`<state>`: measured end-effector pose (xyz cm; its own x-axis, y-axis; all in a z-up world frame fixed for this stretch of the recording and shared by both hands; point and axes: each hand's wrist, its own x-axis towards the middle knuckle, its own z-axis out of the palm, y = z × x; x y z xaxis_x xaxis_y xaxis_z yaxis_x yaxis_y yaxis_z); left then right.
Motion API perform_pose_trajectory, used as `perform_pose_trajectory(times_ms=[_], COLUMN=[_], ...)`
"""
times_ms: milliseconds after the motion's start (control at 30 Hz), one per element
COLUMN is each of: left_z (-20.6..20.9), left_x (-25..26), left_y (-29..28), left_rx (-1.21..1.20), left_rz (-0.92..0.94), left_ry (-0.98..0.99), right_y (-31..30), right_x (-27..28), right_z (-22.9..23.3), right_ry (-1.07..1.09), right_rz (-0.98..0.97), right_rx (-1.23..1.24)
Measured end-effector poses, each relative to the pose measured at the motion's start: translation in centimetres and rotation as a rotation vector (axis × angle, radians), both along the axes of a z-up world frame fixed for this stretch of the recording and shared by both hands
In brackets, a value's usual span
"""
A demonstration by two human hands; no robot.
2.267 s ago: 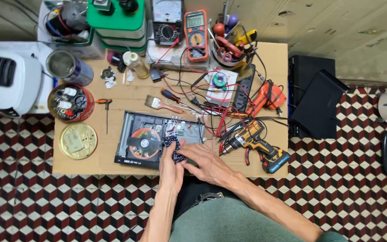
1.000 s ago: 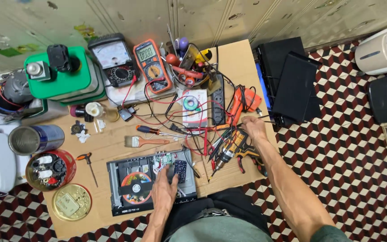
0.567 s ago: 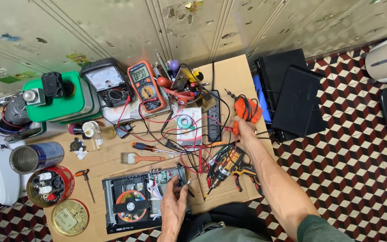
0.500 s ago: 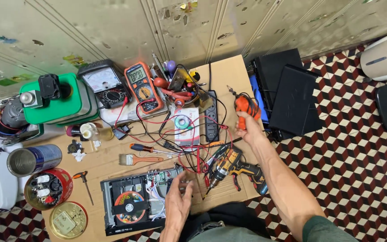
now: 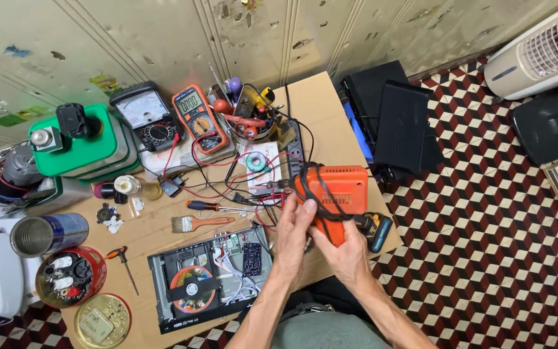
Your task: The person tests circuit boards at a workbench, holding a blue board in one hand and touching multimeter probes to its contacts, then probes a smaller board. They set the boards into an open electronic device chassis, pick up a heat gun and a cordless drill, and handle wires and tools on the bench.
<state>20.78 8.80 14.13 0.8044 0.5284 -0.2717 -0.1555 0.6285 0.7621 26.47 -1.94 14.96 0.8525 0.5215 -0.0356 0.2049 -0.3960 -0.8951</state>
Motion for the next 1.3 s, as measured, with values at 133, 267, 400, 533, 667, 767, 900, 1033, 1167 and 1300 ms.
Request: perform_pose_trajectory(times_ms=[133,267,400,533,667,767,900,1033,1167,1300], left_z=[1.5,0.8,2.1,2.9,3.0,0.2,0.1,-1.7,-5.1,-15.9], left_x=[-4.0,-7.4,-10.6,-12.6,-13.5,-13.3,-9.2,-7.6,-9.5,-11.5], left_y=[1.1,2.1,2.4,2.5,3.1,4.2,6.5,4.8,2.5,1.3], left_rx=[-0.179,-0.209,-0.14,-0.152,-0.068,0.209,0.661,0.524,0.362,0.353], left_rz=[-0.004,-0.089,-0.038,-0.001,-0.006,-0.212,-0.259,-0.432,-0.453,-0.331], left_ry=[-0.103,-0.198,-0.191,-0.11,-0.091,-0.025,0.175,0.167,0.161,0.367], right_y=[-0.3,-1.3,-1.7,-1.2,2.5,2.8,4.1,1.2,-2.8,-4.9], right_x=[-3.7,-6.6,-9.0,-10.7,-12.1,-11.2,-8.8,-6.7,-4.9,-2.3], right_z=[1.2,0.3,-0.2,-1.3,3.7,-2.1,-4.1,-4.7,-6.5,-8.7], right_ry=[-0.152,-0.01,0.058,0.867,1.052,0.965,0.825,0.654,0.516,0.333], right_rz=[0.099,0.125,0.288,0.057,-0.185,0.03,0.18,0.021,0.026,-0.066], right_rx=[0.0,-0.167,0.105,0.738,0.845,0.734,0.812,0.558,0.267,0.124])
